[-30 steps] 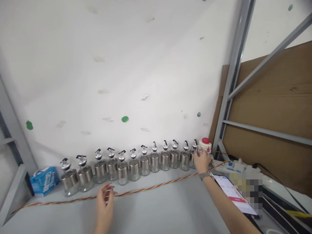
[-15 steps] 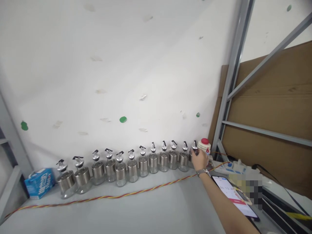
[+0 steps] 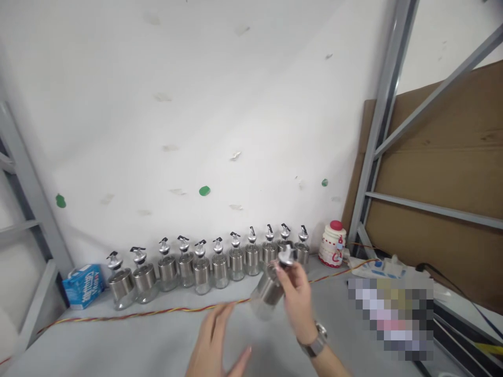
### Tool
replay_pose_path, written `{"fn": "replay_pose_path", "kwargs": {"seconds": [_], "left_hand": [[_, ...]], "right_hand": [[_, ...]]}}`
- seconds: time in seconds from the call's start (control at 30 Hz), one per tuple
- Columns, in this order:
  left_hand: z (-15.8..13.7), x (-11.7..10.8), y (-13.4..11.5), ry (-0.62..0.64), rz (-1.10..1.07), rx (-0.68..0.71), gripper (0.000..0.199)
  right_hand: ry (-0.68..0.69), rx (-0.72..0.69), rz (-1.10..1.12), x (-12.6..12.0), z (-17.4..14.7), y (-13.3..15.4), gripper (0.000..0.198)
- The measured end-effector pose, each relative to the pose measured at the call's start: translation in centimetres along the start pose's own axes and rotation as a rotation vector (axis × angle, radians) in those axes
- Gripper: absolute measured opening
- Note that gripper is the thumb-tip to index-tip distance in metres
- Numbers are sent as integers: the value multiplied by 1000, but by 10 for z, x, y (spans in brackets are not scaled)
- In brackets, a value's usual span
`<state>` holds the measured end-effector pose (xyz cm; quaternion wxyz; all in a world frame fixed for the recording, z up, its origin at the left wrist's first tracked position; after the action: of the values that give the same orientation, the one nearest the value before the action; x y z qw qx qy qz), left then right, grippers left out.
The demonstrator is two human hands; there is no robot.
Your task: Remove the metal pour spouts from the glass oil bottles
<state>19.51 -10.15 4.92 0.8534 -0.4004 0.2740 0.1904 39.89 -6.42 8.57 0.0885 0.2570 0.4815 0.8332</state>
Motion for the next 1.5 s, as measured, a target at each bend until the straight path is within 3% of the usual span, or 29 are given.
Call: {"fn": "replay_pose_path", "kwargs": {"seconds": [0.07, 0.13, 0.2, 0.3, 0.5, 0.67, 0.77, 0.9, 1.0, 1.1, 1.17, 1.27, 1.33, 1.4, 1.5], "left_hand": [[19, 2, 17, -91, 34, -128, 69], [26, 14, 28, -56, -34, -199, 65], [22, 24, 38, 1, -93, -274, 54], [10, 18, 48, -54, -21, -294, 49], [4, -5, 53, -159, 393, -199, 60], [4, -5, 43, -182, 645, -44, 69], [3, -3, 37, -127, 667, -53, 67], [3, 1, 36, 36, 568, -266, 61], [2, 13, 33, 219, 268, -367, 60], [0, 28, 24, 392, -66, -321, 47], [2, 22, 28, 324, -17, -294, 52], [7, -8, 37, 26, 414, -158, 64], [9, -21, 34, -96, 650, 22, 64], [10, -27, 34, -147, 777, 131, 65], [10, -26, 36, -146, 808, 170, 68]], "right_hand": [[95, 175, 104, 26, -22, -21, 28], [196, 311, 166, 46, -41, -38, 27], [305, 359, 161, 59, -54, -47, 26], [414, 331, 68, 62, -60, -50, 30], [315, 222, -232, 40, -48, -63, 26], [219, 357, -352, 29, -51, -92, 34], [213, 370, -373, 28, -49, -94, 36], [303, 372, -330, 32, -43, -86, 37], [422, 364, -233, 33, -38, -70, 36], [584, 379, -134, 36, -38, -51, 34], [650, 366, -92, 38, -38, -44, 31], [590, 359, -93, 38, -38, -54, 35], [513, 461, -152, 38, -44, -77, 42], [491, 647, -176, 40, -58, -100, 42], [436, 776, -112, 41, -71, -108, 40]]}}
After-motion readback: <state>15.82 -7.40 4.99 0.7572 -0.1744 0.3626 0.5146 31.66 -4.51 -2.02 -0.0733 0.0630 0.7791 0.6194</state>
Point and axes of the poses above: each hand's wrist, its own z-axis towards the middle knuckle, its own x-axis out of the palm, y = z × x, the point moved 7 cm from there along z, towards the middle knuckle, and after that the axes turned 4 degrees about -y, right-handed, at the moved point
